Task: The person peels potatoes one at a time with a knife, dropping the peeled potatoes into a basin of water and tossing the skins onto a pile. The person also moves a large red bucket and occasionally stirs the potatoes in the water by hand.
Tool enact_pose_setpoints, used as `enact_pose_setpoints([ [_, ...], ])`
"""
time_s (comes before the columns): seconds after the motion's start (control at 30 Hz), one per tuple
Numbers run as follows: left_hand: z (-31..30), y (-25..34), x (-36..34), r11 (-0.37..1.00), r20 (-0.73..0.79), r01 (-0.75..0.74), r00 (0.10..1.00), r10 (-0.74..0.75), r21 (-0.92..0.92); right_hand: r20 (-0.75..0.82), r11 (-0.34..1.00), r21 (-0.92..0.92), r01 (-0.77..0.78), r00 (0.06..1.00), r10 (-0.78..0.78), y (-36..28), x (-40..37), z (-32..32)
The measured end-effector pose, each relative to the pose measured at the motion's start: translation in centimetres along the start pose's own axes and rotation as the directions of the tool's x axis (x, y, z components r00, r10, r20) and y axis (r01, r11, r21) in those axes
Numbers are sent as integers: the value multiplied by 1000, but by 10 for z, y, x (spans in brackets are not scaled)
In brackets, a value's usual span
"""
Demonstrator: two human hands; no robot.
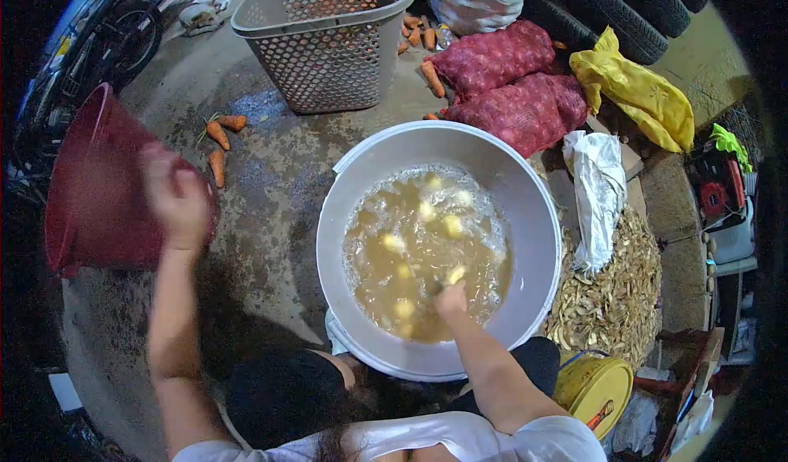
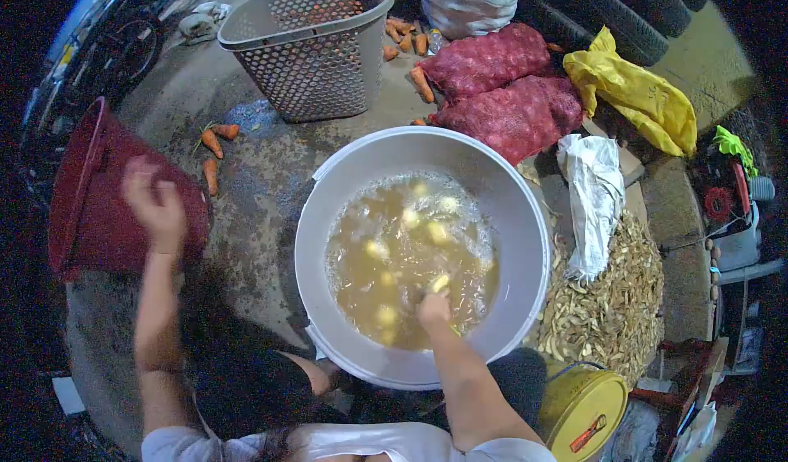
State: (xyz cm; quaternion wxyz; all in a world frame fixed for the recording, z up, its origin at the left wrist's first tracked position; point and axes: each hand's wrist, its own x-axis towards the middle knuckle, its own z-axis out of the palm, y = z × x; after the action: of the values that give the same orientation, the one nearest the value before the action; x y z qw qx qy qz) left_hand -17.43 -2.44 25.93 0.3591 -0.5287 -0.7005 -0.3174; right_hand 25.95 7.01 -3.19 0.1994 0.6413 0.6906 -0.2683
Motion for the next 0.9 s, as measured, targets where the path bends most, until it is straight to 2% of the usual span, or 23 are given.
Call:
enact_pose_setpoints([
  [0.03,32,26,-23,963,3,-1,1000,2,-271,-1,982,164,-93,995,95,-3,-2,5],
  [0.07,39,68,-32,933,178,-41,978,111,-358,89,875,463,138,976,-200,0,11,21],
  [0.1,74,78,-77,802,335,101,933,128,-589,85,627,727,281,869,-488,6,16,34],
  [0.13,100,97,-117,787,483,157,853,197,-597,91,630,726,275,870,-485,4,5,24],
  [0.17,96,123,-130,703,685,341,671,283,-624,219,330,943,-29,803,-555,-7,-14,-4],
  [0.2,94,145,-139,712,731,330,573,371,-620,284,-1,926,-377,699,-656,-15,-30,-25],
  [0.23,90,163,-145,721,765,321,466,445,-614,290,4,924,-382,696,-657,-18,-38,-35],
  [0.3,79,187,-143,632,810,511,292,509,-582,209,-164,796,-583,518,-829,-24,-45,-49],
  [0.33,76,192,-138,636,811,508,296,505,-581,181,-157,727,-669,408,-895,-26,-45,-53],
  [0.4,73,199,-131,461,782,700,225,582,-545,138,-191,688,-701,384,-913,-29,-45,-56],
  [0.43,74,200,-130,460,782,701,227,580,-545,97,-223,642,-734,366,-926,-30,-45,-57],
  [0.47,76,200,-128,483,787,706,171,593,-518,50,-227,634,-739,332,-942,-29,-41,-55],
  [0.5,77,199,-128,508,789,709,112,604,-489,55,-222,634,-741,329,-943,-31,-45,-60],
  [0.57,74,199,-138,566,825,664,138,548,-488,258,-111,679,-726,377,-890,-33,-51,-73],
  [0.6,73,198,-144,624,852,614,166,496,-483,263,-107,676,-729,374,-889,-33,-47,-75],
  [0.63,75,195,-148,625,855,618,164,492,-478,337,-26,805,-593,492,-802,-29,-40,-76],
  [0.7,82,186,-156,415,900,910,-199,389,22,371,220,928,-300,786,-494,-16,-20,-74],
  [0.73,85,180,-167,240,908,968,-163,387,72,415,150,910,-387,848,-329,2,2,-65],
  [0.77,84,177,-166,241,909,968,-164,382,73,294,426,867,-258,956,-20,13,10,-64],
  [0.8,82,174,-164,-4,893,969,-227,388,248,52,681,704,-200,971,232,27,16,-62],
  [0.83,80,171,-164,-247,868,881,-282,410,403,-59,802,572,-175,966,253,65,44,-34],
  [0.87,89,158,-173,-215,791,861,-289,540,461,-174,895,416,-161,952,252,99,73,11],
  [0.9,95,155,-183,-218,792,860,-287,539,461,-174,896,414,-159,953,249,113,84,51],
])
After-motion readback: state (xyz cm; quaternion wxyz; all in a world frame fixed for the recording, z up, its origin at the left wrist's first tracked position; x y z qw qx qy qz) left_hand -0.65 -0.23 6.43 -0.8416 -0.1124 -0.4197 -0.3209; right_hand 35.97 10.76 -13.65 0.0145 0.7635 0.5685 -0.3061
